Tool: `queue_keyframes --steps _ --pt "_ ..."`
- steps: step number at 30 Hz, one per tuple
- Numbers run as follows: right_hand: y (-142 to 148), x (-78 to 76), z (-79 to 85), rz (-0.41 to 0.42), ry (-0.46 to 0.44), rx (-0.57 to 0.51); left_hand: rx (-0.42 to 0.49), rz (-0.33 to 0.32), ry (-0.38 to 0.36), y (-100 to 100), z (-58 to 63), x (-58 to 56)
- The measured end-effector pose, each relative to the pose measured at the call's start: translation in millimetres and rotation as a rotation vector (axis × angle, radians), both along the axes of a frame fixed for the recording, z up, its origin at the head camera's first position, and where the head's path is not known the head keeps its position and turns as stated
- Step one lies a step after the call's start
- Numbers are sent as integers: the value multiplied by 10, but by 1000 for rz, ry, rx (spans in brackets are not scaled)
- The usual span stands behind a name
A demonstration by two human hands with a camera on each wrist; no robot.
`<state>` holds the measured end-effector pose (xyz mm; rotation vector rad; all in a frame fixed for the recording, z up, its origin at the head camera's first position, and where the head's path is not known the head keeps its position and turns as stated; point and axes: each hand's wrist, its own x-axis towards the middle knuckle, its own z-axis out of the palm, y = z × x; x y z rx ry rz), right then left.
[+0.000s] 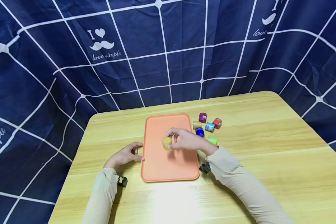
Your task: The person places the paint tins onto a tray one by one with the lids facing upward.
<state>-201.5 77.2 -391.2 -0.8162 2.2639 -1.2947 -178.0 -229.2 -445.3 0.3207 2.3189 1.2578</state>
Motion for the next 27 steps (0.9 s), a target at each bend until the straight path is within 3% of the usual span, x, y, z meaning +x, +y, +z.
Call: queue_keyframes --steps 12,22,27 --pt "-375 182 -141 145 -11 28 -7 -14 20 -8 -5 -5" --pt "-542 265 -241 166 -42 104 -6 -10 28 -6 -4 8" --pt "-608 268 -241 192 -38 200 -10 -21 30 -4 -2 7"
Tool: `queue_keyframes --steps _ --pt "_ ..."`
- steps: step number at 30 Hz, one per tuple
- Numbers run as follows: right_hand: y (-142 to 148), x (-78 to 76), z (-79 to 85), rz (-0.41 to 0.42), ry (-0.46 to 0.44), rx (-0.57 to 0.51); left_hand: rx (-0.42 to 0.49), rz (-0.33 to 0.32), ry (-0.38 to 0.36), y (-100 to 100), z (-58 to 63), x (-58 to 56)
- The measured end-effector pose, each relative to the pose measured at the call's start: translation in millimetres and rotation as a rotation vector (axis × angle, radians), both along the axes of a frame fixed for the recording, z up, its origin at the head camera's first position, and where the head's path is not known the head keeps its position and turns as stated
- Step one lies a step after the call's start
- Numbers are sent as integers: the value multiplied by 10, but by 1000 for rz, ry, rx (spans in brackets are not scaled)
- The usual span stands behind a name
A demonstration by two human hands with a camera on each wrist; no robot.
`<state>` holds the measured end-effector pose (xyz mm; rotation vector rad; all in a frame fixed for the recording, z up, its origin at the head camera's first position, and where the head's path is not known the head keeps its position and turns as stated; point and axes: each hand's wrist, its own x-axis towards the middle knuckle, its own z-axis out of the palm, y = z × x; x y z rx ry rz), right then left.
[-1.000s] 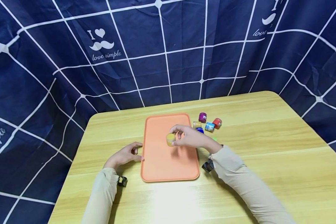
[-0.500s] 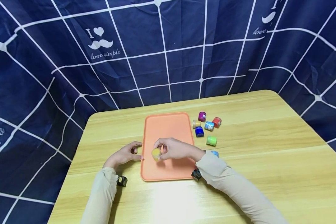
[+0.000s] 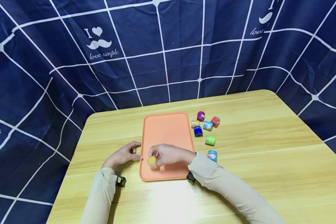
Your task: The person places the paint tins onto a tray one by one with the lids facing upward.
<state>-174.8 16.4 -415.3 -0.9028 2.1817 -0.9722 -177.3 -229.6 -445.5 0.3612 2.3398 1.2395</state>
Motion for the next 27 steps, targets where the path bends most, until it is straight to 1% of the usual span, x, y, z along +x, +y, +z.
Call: queue_keyframes --steps 5,9,15,18,24,27 --pt "-62 -19 -22 58 62 113 -15 2 -1 -5 -11 -9" --pt "-101 -15 -37 103 94 148 -11 3 2 -12 -27 -8" --pt "-138 4 -28 115 114 183 19 -7 12 -26 -40 -6" --pt "-135 4 -20 101 77 175 22 -1 3 -23 -42 -5" --pt "-78 -10 -5 61 -38 87 18 -1 1 -20 -42 1" --pt "-56 -24 5 43 -63 67 17 -4 6 -22 -47 2"
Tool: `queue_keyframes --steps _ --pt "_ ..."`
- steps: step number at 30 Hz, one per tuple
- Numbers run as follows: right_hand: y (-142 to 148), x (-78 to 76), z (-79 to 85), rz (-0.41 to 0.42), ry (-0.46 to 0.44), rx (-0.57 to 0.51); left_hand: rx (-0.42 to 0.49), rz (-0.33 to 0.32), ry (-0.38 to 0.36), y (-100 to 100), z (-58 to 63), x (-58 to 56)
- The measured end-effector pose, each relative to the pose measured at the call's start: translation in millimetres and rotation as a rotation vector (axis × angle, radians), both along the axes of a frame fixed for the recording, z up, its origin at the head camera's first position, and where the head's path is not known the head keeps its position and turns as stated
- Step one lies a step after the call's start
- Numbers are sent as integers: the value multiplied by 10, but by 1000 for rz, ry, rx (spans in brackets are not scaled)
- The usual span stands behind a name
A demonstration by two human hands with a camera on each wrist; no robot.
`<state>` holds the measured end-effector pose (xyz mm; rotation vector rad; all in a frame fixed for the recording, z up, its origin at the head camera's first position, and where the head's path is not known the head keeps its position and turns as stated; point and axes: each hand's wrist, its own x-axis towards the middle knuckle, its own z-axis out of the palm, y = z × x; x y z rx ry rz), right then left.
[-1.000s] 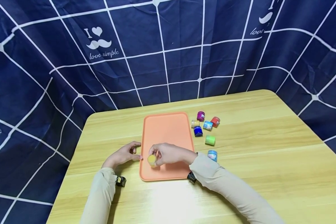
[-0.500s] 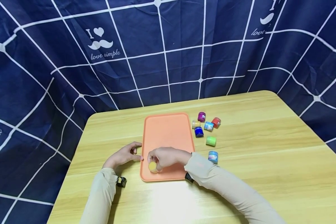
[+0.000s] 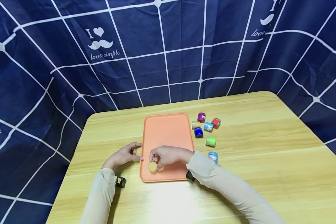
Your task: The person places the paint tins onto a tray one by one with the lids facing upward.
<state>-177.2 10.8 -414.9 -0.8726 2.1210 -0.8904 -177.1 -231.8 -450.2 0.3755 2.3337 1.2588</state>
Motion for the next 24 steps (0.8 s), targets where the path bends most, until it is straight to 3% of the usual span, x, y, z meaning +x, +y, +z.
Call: queue_keyframes --steps 15,24 --pt "-32 -29 -60 8 -8 -24 -8 -2 -6 -22 -12 12" --pt "-44 -59 -16 22 -35 -26 -18 2 -8 8 14 4"
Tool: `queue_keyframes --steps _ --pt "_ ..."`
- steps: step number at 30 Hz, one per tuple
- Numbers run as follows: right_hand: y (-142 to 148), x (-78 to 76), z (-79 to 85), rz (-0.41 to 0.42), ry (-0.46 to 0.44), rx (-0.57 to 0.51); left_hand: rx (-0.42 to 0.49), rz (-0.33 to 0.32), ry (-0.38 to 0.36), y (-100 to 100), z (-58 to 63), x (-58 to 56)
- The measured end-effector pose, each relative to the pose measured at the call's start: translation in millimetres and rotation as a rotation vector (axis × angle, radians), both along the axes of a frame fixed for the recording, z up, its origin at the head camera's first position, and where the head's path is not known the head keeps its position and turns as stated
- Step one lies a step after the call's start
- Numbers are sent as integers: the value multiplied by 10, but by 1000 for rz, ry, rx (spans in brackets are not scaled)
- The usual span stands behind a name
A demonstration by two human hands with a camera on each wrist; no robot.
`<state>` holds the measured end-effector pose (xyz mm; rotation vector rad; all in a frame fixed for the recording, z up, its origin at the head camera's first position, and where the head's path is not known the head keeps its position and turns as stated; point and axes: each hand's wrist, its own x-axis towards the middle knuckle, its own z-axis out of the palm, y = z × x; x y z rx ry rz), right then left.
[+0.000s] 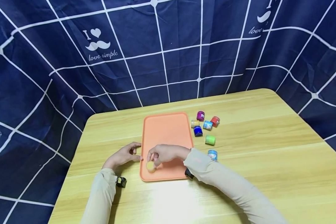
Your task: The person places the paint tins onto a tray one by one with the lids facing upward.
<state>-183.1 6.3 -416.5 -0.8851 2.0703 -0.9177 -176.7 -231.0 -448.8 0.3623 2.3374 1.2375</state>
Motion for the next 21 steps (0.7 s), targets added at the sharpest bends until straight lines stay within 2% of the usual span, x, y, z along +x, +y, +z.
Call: queue_keyframes --steps 8,13,21 --pt "16 6 23 -40 21 21 -2 5 3 -10 -15 6" --pt "145 -60 176 -64 38 14 -10 16 -3 3 -11 -1" --pt "510 -228 431 -80 98 6 0 25 -23 4 -3 -4"
